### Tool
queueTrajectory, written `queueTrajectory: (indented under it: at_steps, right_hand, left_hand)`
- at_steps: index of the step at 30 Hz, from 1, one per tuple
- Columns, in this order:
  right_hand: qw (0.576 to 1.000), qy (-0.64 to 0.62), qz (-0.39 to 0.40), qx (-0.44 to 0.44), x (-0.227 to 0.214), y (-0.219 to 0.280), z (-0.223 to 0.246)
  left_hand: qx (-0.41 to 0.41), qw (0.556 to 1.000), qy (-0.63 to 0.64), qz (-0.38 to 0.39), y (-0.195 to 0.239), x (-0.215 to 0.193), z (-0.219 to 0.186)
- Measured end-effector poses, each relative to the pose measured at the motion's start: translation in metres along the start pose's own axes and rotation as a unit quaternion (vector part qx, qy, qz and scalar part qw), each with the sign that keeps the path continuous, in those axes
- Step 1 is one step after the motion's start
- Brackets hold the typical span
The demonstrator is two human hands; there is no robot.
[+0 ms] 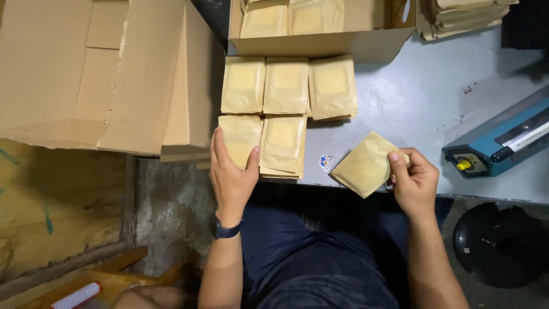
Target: Sealing small paper coffee bags using a manual heat sealer and organizing them into a cardboard box.
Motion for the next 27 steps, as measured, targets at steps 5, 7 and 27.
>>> queueTrajectory:
  at_steps: [5,7,27]
  right_hand:
    - [0.998,-0.041,-0.011,0.041,0.009,-0.001,0.007]
    - [0.997,-0.055,-0.016,0.047,0.011,-0.001,0.003]
    - [0.871,0.138,-0.002,-0.471,0.119,0.033,0.132]
  left_hand:
    - [-0.006,1.000,0.003,-0.008,0.001,0.006,0.007]
    - [-0.008,1.000,0.004,-0.013,0.001,0.006,0.006]
    - [0.108,0.988,-0.040,-0.102,0.014,-0.003,-0.002]
Point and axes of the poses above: each hand's wrist, its own y-axis away from the middle knuckle, its own x-axis out of the palm, z = x × y, the point moved 5 cm from there along -y, towards the middle knuckle, and after that the axes turned 1 degree about -z, right-handed, at the moved point
